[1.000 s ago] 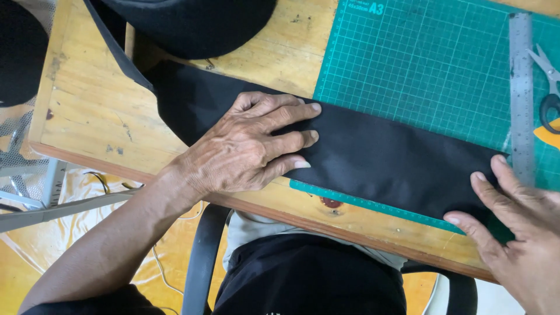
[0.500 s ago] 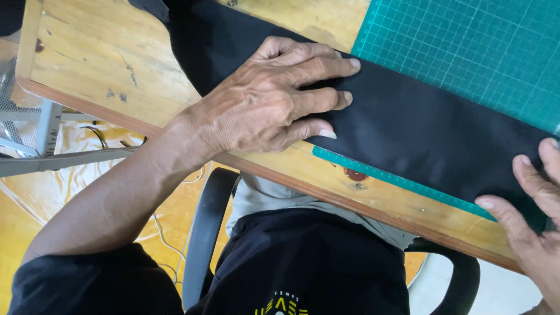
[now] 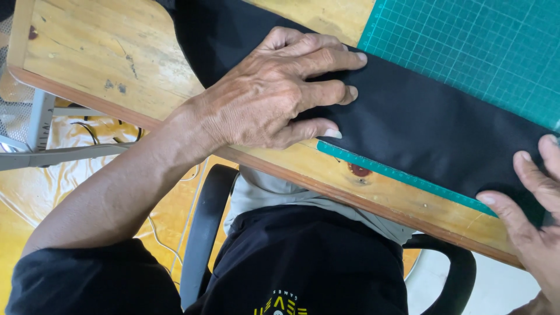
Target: The person unrolls a black fabric strip on a green cutting mat, folds it, and measures it with a metal ruler. They then use a red utility knife to cut the fabric along the ruler's edge. The person repeats the measuring and cutting process to create a rectangular piece of fabric.
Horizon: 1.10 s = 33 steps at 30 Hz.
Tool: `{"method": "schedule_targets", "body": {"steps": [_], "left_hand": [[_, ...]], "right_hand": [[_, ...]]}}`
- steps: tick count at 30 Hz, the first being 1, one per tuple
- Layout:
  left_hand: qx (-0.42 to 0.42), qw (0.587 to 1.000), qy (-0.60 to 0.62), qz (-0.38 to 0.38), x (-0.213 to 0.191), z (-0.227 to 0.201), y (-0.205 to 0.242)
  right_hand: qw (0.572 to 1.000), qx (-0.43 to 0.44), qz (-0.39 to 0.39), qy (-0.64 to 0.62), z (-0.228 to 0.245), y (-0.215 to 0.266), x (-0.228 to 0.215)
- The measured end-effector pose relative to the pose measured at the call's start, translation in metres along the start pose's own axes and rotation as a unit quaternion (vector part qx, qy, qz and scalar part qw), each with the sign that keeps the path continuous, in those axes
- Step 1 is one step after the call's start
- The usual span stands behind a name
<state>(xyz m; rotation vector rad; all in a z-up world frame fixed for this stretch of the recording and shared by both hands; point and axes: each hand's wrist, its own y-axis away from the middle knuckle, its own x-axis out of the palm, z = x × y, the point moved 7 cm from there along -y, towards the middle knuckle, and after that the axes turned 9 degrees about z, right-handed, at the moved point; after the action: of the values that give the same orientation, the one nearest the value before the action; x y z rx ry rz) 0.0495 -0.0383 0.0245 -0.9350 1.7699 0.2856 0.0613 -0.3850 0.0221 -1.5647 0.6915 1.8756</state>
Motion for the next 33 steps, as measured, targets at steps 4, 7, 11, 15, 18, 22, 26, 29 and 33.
{"method": "schedule_targets", "body": {"steps": [4,7,11,15,18,22,26,29,33], "left_hand": [[0.001,1.0,0.001,-0.002,-0.004,-0.003,-0.003],[0.0,1.0,0.002,-0.006,-0.007,-0.005,-0.009],[-0.014,0.999,-0.018,-0.03,-0.008,-0.006,-0.009],[-0.018,0.999,-0.033,-0.034,-0.007,-0.005,-0.011],[-0.013,0.999,-0.029,-0.038,-0.01,-0.009,-0.013],[-0.015,0.999,-0.042,-0.017,-0.01,-0.013,-0.016],[-0.022,0.999,-0.037,-0.021,-0.011,-0.013,-0.017],[-0.029,0.999,-0.04,-0.023,-0.011,-0.014,-0.017],[-0.033,0.999,-0.042,0.002,-0.01,-0.014,-0.018]], "right_hand": [[0.999,0.042,-0.008,-0.025,-0.009,-0.003,-0.003],[0.999,0.029,-0.019,0.033,-0.003,-0.009,-0.016],[0.998,0.052,-0.019,0.02,-0.002,-0.012,-0.018],[0.998,0.061,-0.016,0.013,-0.005,-0.013,-0.017],[0.998,0.055,-0.019,-0.014,-0.004,-0.014,-0.019],[0.998,0.057,-0.018,0.006,-0.005,-0.014,-0.019],[0.998,0.059,-0.021,-0.008,-0.006,-0.015,-0.018],[0.998,0.048,-0.028,-0.011,-0.004,-0.016,-0.02],[0.998,0.062,-0.014,-0.012,-0.005,-0.018,-0.02]]}}
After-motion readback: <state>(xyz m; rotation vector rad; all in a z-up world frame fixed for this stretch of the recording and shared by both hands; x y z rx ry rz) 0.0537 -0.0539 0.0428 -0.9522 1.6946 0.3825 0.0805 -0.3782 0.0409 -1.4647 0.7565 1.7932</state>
